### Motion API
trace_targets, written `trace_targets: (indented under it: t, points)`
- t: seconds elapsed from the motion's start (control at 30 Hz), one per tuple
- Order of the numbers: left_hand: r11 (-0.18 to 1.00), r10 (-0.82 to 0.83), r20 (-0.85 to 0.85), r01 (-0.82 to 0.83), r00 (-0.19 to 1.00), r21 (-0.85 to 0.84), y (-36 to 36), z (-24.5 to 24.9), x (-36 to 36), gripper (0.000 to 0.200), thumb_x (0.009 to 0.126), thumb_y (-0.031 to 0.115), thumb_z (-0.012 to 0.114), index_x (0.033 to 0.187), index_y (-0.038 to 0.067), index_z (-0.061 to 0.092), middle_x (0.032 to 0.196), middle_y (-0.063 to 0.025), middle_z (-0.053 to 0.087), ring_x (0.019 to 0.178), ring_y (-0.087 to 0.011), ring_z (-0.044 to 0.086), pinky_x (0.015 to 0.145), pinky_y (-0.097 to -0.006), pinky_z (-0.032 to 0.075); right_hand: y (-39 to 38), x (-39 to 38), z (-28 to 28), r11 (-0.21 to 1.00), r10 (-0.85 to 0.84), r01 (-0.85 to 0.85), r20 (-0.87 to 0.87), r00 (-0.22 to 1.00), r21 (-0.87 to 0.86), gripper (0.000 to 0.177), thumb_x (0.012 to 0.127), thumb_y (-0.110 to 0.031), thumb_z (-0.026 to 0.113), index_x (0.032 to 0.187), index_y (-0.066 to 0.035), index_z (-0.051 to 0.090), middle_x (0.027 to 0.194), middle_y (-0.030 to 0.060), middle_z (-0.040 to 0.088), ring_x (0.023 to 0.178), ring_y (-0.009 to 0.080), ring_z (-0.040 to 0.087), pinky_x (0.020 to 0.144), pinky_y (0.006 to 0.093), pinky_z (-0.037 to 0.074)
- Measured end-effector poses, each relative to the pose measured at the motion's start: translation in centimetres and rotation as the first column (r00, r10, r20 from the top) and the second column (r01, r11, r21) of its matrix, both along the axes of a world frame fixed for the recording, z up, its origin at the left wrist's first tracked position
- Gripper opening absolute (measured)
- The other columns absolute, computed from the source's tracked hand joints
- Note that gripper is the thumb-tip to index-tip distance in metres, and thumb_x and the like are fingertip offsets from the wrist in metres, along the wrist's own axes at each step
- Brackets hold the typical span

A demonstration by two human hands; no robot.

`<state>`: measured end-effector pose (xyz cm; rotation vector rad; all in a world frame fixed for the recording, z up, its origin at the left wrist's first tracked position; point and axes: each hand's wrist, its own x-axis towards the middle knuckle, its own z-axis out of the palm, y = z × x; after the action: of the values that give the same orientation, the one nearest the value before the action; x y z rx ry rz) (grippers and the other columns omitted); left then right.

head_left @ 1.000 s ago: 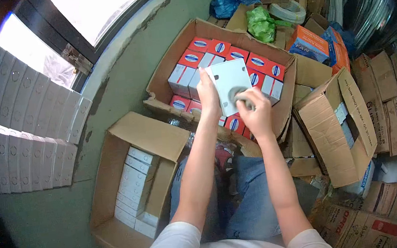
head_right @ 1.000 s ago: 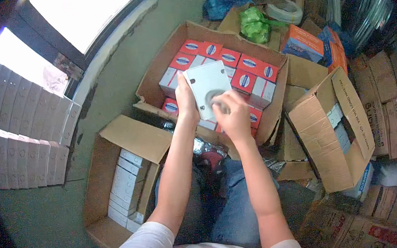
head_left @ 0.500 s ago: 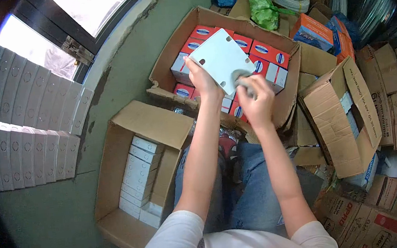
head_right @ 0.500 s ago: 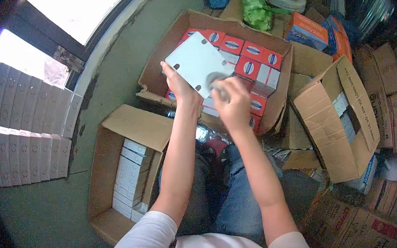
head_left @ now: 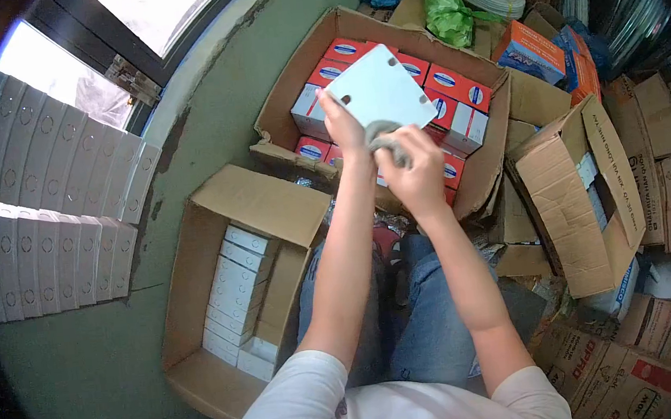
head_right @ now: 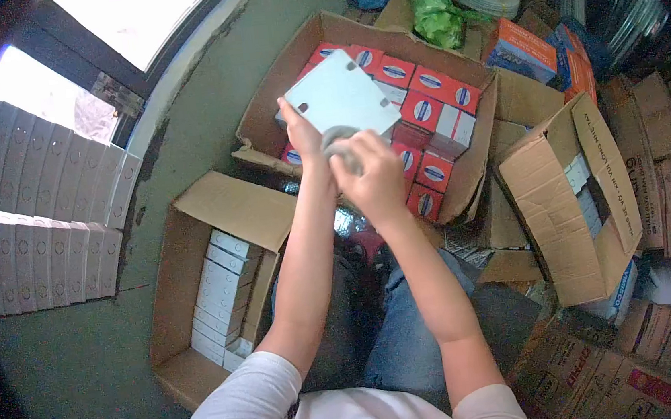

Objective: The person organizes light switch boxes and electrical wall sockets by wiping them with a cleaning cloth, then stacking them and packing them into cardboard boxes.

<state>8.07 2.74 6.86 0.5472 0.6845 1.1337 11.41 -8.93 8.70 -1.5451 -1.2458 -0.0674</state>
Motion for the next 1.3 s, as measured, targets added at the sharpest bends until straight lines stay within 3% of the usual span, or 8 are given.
trace_targets:
  t: [0.3,0.5,0.63,0.73,0.9,1.0,1.13,1.3]
  points:
    - [0.998,0.057,0.061,-0.057,0.997,-0.005,-0.3,0.5,0.6,0.056,0.099,0.053,0.032,0.106,0.003,0.058,0.098,-0.0074,0.062,0.085,-0.0174,0.062,0.077,-0.0299,0.048,0.6,3.0,0.2,0.935,-0.356,0.356,0.021,0.934,-0.001,0.012,0.08,-0.009,0.062,0.091,-0.005,0.066,0.085,0.011,0.059,0.08,0.0296,0.059,0.071,0.0402,0.048]
    - [0.997,0.023,0.063,-0.018,0.998,-0.082,0.8,-1.4,0.2,0.061,0.098,0.054,0.033,0.104,0.0,0.06,0.09,-0.0094,0.065,0.08,-0.0199,0.065,0.073,-0.0328,0.052,0.6,-1.1,-0.4,1.0,-0.026,0.025,0.167,0.986,0.009,0.023,0.076,-0.012,0.067,0.096,-0.004,0.063,0.088,0.0108,0.059,0.084,0.0301,0.058,0.074,0.04,0.048]
    - [0.999,-0.028,0.143,0.031,0.989,-0.021,-0.4,1.1,0.0,0.06,0.099,0.052,0.031,0.109,0.0,0.059,0.098,-0.0105,0.065,0.086,-0.0206,0.066,0.076,-0.0339,0.054,0.1,1.1,0.0,0.965,-0.263,0.258,0.25,0.932,0.053,0.023,0.077,-0.01,0.066,0.099,-0.006,0.063,0.089,0.0101,0.057,0.085,0.0308,0.057,0.074,0.0408,0.048]
    - [0.997,-0.079,0.109,0.078,0.991,0.006,-0.8,1.4,0.0,0.056,0.099,0.052,0.032,0.113,0.004,0.057,0.104,-0.0082,0.064,0.092,-0.0217,0.063,0.08,-0.034,0.052,0.3,3.2,0.0,0.911,-0.409,0.411,0.059,0.911,-0.032,0.025,0.078,-0.009,0.063,0.102,-0.004,0.064,0.09,0.0116,0.055,0.085,0.0321,0.056,0.075,0.0411,0.047]
    - [0.988,-0.151,0.03,0.152,0.988,-0.034,0.6,-2.1,0.4,0.056,0.099,0.053,0.032,0.111,0.005,0.058,0.103,-0.0089,0.064,0.089,-0.0219,0.063,0.081,-0.0357,0.052,0.9,-0.9,1.0,0.964,-0.262,0.266,0.273,0.926,0.022,0.023,0.077,-0.012,0.066,0.096,0.0,0.066,0.089,0.0108,0.056,0.089,0.032,0.053,0.078,0.0411,0.044]
    - [0.957,-0.224,0.311,0.268,0.924,-0.108,-0.2,-1.3,0.4,0.058,0.098,0.054,0.034,0.104,0.003,0.06,0.093,-0.0076,0.064,0.081,-0.0179,0.064,0.071,-0.0311,0.052,0.8,-1.3,2.1,0.964,-0.261,0.263,0.376,0.889,0.045,0.021,0.08,-0.014,0.068,0.094,0.002,0.067,0.091,0.0107,0.056,0.09,0.0305,0.051,0.08,0.0396,0.044]
    - [0.982,-0.173,0.187,0.183,0.967,-0.036,-2.1,2.4,0.7,0.055,0.1,0.051,0.033,0.104,0.003,0.06,0.092,-0.0074,0.064,0.079,-0.017,0.062,0.071,-0.0303,0.051,0.6,2.2,1.3,0.898,-0.439,0.428,0.237,0.867,0.1,0.024,0.079,-0.011,0.069,0.099,0.002,0.065,0.104,0.0153,0.052,0.103,0.0333,0.05,0.087,0.0426,0.042]
    - [0.991,-0.106,-0.049,0.109,0.993,0.073,-2.0,1.3,1.3,0.055,0.1,0.05,0.032,0.099,0.002,0.061,0.087,-0.0059,0.063,0.076,-0.0141,0.059,0.07,-0.0292,0.048,0.5,1.6,-0.1,0.929,-0.35,0.369,0.236,0.906,-0.039,0.038,0.078,0.0,0.065,0.115,0.001,0.058,0.115,0.0172,0.05,0.108,0.0357,0.051,0.092,0.0442,0.042]
